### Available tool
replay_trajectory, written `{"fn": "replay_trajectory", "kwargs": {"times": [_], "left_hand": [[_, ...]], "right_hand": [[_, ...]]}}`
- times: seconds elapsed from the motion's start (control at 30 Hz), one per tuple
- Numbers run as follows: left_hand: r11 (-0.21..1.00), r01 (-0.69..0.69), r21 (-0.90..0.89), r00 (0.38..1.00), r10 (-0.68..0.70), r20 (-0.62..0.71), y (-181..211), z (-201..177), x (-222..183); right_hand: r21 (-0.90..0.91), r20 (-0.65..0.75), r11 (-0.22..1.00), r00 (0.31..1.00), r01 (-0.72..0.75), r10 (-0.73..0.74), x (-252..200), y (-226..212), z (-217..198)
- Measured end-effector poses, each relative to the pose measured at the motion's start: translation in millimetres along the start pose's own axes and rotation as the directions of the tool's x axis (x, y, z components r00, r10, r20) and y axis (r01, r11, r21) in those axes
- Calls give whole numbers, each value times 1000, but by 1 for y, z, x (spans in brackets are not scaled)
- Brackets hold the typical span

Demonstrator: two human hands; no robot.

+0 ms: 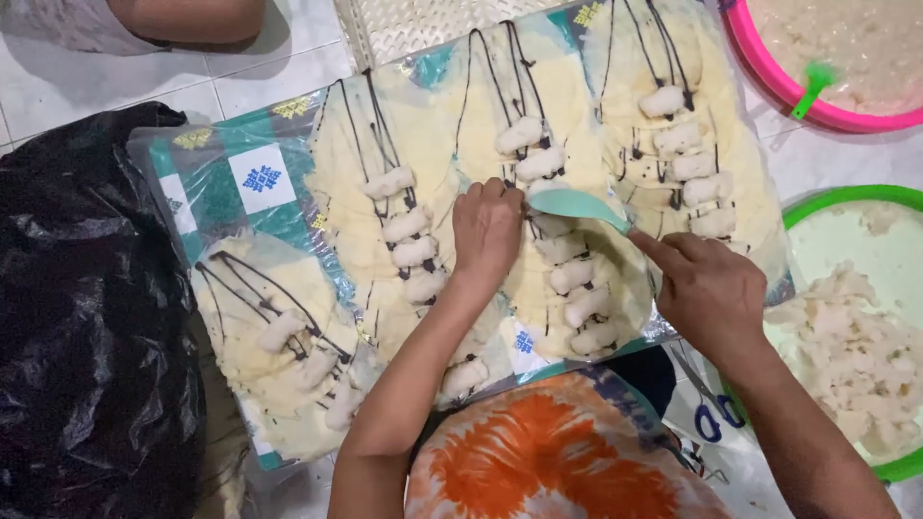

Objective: Portioning filling onto dough strips and rolling them into small cylindrical shapes.

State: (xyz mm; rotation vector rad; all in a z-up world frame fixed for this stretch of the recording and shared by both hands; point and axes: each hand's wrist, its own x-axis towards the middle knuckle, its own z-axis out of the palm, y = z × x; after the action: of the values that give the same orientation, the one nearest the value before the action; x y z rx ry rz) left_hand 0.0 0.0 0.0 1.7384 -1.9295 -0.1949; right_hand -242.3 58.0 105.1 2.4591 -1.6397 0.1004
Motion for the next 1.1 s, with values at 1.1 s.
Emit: {"fn": "replay_trajectory", "kwargs": {"times": [1.1], "left_hand": [[948, -265, 176, 951, 287, -112, -170, -97, -29]], "right_hand": [[197, 165, 945, 942, 260, -294, 157, -195, 55]]}}
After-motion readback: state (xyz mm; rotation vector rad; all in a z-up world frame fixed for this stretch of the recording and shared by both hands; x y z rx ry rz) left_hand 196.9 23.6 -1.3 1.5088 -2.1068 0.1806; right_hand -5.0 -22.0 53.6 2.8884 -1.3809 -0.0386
